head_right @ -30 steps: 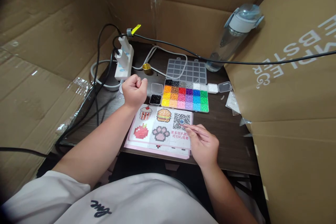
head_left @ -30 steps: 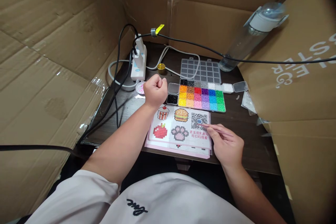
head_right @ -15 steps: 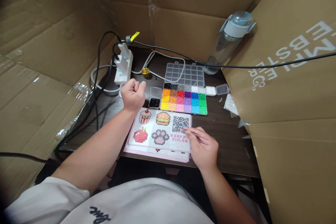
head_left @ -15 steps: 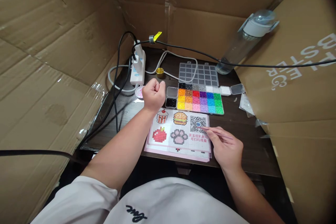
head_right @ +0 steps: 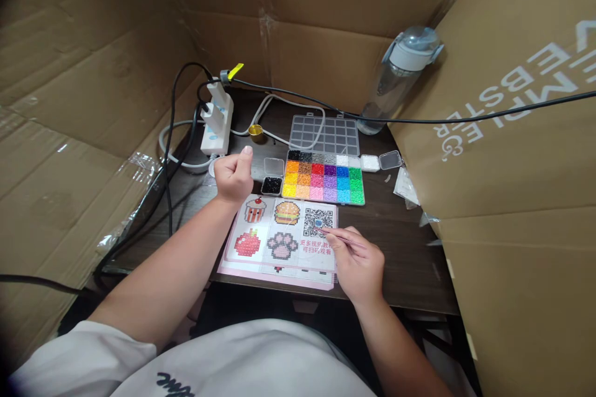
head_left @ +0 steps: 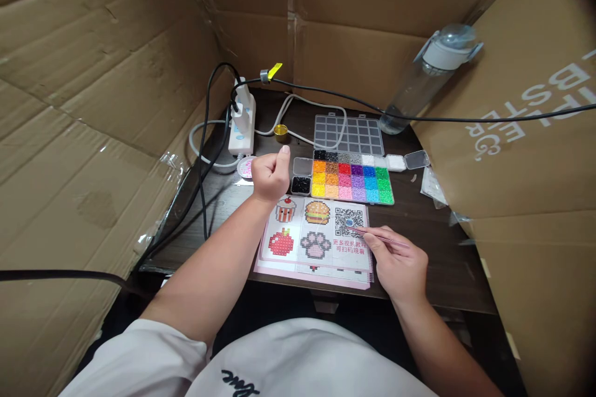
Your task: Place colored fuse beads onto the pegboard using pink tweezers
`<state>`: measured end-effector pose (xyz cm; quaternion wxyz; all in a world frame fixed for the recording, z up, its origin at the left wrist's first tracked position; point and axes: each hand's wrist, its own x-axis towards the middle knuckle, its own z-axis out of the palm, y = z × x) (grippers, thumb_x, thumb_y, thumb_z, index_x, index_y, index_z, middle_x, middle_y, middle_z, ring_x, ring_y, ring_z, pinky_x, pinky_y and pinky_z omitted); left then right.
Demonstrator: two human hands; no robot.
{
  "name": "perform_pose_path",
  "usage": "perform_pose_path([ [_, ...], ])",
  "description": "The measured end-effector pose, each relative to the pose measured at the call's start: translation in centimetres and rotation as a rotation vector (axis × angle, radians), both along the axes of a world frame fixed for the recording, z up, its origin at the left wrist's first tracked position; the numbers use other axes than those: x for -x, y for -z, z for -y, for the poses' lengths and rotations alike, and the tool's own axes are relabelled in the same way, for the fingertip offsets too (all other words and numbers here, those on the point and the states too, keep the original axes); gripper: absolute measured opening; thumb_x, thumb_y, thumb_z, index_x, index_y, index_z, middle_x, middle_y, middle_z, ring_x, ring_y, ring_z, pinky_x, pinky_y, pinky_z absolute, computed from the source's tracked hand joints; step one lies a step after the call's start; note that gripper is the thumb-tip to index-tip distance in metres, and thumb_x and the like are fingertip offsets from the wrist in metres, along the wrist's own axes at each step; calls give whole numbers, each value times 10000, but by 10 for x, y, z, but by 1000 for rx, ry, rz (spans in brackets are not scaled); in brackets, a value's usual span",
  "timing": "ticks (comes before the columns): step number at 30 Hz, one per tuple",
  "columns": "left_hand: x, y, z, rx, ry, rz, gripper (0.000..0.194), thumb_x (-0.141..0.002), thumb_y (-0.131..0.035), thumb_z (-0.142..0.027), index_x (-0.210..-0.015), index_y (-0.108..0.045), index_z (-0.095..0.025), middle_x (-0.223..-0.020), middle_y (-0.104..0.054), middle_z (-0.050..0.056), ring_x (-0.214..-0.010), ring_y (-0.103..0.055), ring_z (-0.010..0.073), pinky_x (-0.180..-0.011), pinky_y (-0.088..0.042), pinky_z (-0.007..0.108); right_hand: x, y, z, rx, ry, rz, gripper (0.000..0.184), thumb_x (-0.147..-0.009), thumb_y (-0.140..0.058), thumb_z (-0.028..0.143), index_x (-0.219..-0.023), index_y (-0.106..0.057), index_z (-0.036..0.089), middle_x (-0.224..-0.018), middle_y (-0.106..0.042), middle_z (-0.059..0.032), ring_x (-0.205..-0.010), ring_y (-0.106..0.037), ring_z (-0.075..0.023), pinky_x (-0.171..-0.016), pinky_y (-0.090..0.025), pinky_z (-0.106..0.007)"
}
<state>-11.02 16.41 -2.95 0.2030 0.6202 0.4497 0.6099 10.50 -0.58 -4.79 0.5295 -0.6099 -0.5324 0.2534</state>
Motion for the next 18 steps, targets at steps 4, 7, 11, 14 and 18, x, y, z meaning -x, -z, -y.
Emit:
perform_pose_path([
  [4, 1, 8, -4, 21, 15, 81, 606, -920, -493, -437, -439, -226, -182, -407, -236, -37, -389, -228, 63, -416, -157, 314, 0, 1, 0, -1, 3, -9, 118, -832, -691, 242, -895, -790, 237, -839, -756, -45, -712, -666, -158, -596, -518, -256],
  [7, 1, 13, -6, 25, 27, 127, 606, -917, -499, -446, -448, -217, -184, -407, -244, -38, -389, -227, 62, -415, -158, 311, 0, 1, 0, 1, 4, -18, 115, -831, -694, 233, -891, -790, 248, -835, -755, -39, -720, -665, -152, -604, -515, -248],
  [11, 2, 14, -7, 24, 32, 140, 605, -917, -502, -443, -444, -231, -182, -405, -253, -38, -389, -229, 61, -417, -158, 310, 1, 1, 0, 0, 2, -26, 113, -828, -696, 226, -886, -790, 252, -829, -755, -34, -724, -666, -149, -609, -514, -243],
  [14, 1, 13, -6, 23, 31, 138, 606, -916, -503, -447, -435, -249, -181, -402, -263, -37, -387, -236, 61, -418, -161, 310, 0, 1, -1, -5, 6, -16, 116, -827, -697, 226, -890, -789, 258, -823, -756, -30, -719, -667, -145, -598, -510, -238],
  [18, 1, 12, -6, 26, 22, 126, 610, -916, -503, -449, -427, -252, -183, -397, -263, -37, -385, -240, 64, -420, -162, 313, 0, 1, 0, -4, 7, -3, 114, -829, -696, 236, -889, -790, 257, -824, -757, -32, -716, -670, -146, -593, -510, -240],
])
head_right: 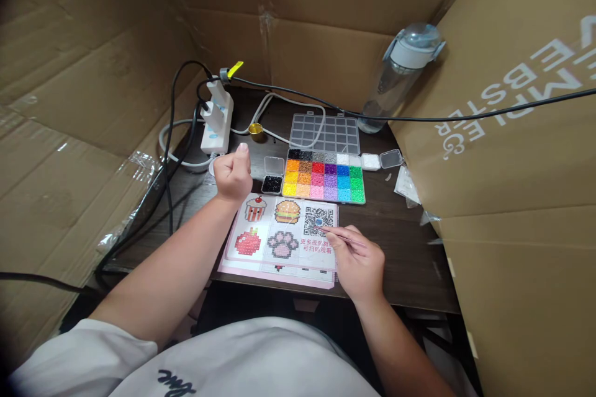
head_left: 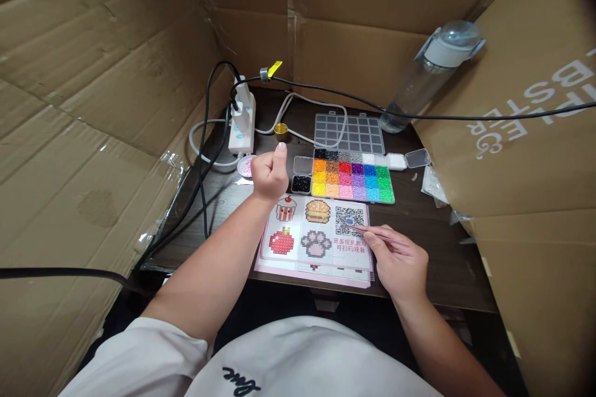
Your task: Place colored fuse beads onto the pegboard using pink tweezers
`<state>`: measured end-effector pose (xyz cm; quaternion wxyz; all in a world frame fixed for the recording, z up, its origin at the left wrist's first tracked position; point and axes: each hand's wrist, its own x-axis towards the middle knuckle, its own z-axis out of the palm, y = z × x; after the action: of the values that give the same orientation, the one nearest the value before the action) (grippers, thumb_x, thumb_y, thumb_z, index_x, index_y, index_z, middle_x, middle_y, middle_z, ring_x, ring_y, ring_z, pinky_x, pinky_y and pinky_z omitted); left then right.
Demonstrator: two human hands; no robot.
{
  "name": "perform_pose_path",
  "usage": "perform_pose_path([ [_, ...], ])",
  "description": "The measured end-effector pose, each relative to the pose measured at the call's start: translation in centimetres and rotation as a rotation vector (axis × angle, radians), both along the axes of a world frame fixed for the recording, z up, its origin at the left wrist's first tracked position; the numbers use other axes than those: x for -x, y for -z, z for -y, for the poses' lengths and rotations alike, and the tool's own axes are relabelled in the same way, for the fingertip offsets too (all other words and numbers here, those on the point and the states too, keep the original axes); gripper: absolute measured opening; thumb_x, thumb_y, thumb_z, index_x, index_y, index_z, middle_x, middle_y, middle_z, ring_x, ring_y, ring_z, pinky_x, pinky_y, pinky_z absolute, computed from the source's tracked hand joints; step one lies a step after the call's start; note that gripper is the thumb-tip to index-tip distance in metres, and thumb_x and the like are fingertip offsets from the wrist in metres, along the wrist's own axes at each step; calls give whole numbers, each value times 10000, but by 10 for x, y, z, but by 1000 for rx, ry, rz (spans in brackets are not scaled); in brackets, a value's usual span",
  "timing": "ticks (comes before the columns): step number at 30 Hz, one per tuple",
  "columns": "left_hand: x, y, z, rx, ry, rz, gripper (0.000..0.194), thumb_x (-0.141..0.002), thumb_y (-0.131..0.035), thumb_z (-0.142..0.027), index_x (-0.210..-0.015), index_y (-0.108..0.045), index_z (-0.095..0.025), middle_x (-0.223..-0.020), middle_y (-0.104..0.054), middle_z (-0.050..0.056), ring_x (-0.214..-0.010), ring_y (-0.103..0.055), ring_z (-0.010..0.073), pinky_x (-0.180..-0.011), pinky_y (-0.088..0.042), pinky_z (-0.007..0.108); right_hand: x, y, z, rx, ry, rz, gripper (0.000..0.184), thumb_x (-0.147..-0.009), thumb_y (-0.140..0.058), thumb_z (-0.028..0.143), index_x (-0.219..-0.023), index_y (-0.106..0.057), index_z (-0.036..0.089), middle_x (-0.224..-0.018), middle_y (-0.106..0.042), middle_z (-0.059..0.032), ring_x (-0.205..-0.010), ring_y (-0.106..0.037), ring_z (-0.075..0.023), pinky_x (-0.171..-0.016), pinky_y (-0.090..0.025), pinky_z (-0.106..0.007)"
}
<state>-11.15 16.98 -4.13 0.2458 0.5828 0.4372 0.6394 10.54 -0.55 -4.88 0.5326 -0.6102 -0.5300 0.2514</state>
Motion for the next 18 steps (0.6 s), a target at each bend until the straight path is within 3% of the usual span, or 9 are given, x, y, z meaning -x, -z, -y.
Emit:
perform_pose_path([
  [18, -2, -2, 1, 9, -13, -4, 612, -915, -505, -458, -430, -256, -179, -402, -268, -35, -392, -246, 63, -424, -164, 318, -1, 0, -1, -3, -5, 9, 114, -827, -697, 236, -891, -790, 255, -841, -760, -38, -723, -671, -156, -613, -522, -258],
])
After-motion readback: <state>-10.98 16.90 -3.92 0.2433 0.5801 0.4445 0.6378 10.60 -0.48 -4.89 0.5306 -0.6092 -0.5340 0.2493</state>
